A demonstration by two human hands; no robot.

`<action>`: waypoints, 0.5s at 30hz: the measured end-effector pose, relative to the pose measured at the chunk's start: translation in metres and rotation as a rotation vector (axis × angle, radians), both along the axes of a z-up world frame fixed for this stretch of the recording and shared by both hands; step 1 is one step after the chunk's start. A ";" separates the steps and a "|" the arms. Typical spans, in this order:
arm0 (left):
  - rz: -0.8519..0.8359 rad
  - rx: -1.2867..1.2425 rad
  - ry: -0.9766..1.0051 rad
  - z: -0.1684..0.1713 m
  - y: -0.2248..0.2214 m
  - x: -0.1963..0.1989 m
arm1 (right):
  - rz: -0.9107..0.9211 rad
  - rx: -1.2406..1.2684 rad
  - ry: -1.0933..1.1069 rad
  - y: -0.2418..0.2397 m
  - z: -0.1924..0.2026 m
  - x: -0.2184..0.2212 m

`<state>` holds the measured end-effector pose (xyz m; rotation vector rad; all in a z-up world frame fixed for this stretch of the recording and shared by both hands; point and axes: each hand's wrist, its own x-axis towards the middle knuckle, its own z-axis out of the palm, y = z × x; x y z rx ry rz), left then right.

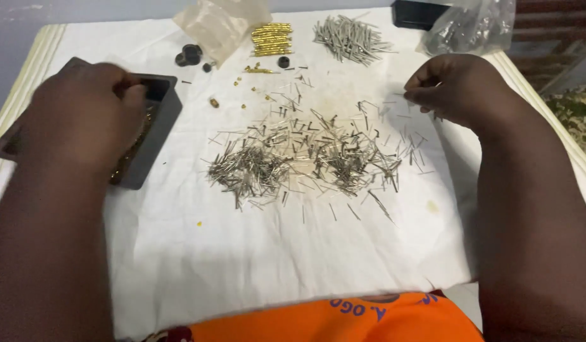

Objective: Sorting small metal pins from a large pile on a white surface into distinct groups.

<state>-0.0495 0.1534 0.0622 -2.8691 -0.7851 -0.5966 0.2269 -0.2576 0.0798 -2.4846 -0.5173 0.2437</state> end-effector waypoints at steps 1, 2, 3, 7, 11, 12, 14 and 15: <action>-0.006 0.004 0.003 0.001 -0.018 0.005 | -0.006 0.004 0.003 0.001 -0.002 -0.001; -0.167 -0.177 -0.114 0.001 -0.036 0.009 | 0.054 -0.080 -0.022 0.002 -0.004 -0.001; -0.330 -0.360 -0.236 0.001 -0.053 0.013 | 0.115 -0.164 -0.046 0.004 -0.006 -0.001; -0.306 -0.677 0.056 0.002 -0.106 0.019 | 0.192 -0.222 -0.016 0.023 -0.004 -0.030; -0.340 -0.505 0.348 0.006 -0.112 0.017 | 0.276 -0.278 0.090 0.039 0.003 -0.058; -0.238 -0.590 0.438 0.018 -0.121 0.016 | 0.299 -0.321 0.118 0.041 0.007 -0.065; -0.203 -0.563 0.479 0.015 -0.120 0.016 | 0.388 -0.233 0.030 0.042 0.000 -0.075; -0.177 -0.536 0.521 0.013 -0.119 0.016 | 0.464 -0.142 -0.058 0.043 -0.003 -0.079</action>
